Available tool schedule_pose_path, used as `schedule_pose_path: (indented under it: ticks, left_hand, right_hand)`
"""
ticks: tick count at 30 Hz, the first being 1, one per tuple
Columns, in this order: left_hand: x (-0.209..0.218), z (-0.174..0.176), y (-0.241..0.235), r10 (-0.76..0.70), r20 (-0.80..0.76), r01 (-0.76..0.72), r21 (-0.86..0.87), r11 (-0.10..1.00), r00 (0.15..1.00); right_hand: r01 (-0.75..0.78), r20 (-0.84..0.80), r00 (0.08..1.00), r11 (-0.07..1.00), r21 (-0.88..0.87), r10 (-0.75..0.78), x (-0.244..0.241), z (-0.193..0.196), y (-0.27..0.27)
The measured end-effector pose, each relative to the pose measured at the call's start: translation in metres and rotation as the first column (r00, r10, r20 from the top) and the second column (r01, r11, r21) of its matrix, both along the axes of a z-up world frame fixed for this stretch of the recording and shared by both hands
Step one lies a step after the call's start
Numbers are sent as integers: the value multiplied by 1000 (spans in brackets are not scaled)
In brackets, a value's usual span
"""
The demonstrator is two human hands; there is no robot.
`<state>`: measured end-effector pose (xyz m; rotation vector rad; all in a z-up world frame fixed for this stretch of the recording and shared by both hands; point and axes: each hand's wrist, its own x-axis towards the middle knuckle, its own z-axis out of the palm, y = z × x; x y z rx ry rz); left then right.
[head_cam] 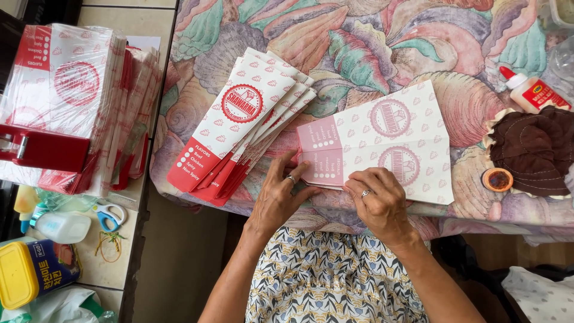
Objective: Folding paper food wrappers and organizing them into stacks on a table.
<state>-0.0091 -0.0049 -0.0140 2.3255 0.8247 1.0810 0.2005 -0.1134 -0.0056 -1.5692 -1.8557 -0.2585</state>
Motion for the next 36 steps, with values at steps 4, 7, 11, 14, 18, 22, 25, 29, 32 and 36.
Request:
schedule_pose_path:
  ticks: [4,7,11,14,18,22,25,29,32,36]
  left_hand:
    - [-4,5,1,-36,48,34,41,999,998]
    - [-5,5,0,-79,12,79,10,997,997]
    - [-5,8,4,-89,-21,89,-4,996,996]
    - [-5,14,6,-97,-20,96,-38,995,995]
    - [-7,9,9,-86,3,86,-99,991,996]
    - [-6,6,9,-84,-30,82,-78,994,996]
    - [-6,5,10,-87,-51,82,-77,994,995]
    - [-6,2,10,-78,-48,74,-75,994,996]
    - [-5,5,9,-70,-28,67,-94,993,997]
    - [-1,6,10,-61,18,63,-147,987,998]
  right_hand:
    - [-4,-24,1000,1000,20,4,-1,1,1]
    - [-3,-33,999,1000,25,4,-1,-1,1]
    - [9,-38,999,1000,20,-8,-2,1,0]
    - [11,-36,999,1000,22,-10,-2,0,1]
    - [23,-30,999,1000,21,-22,-1,-2,0]
    - [32,-40,999,999,23,-31,-2,-3,0]
    - [29,-45,999,999,21,-28,-2,-2,-1]
    - [16,-83,996,999,-38,-19,-2,2,-3]
    - [7,-135,991,997,-71,-17,-3,10,-2]
    - [-2,-192,981,993,-118,-21,2,1,0]
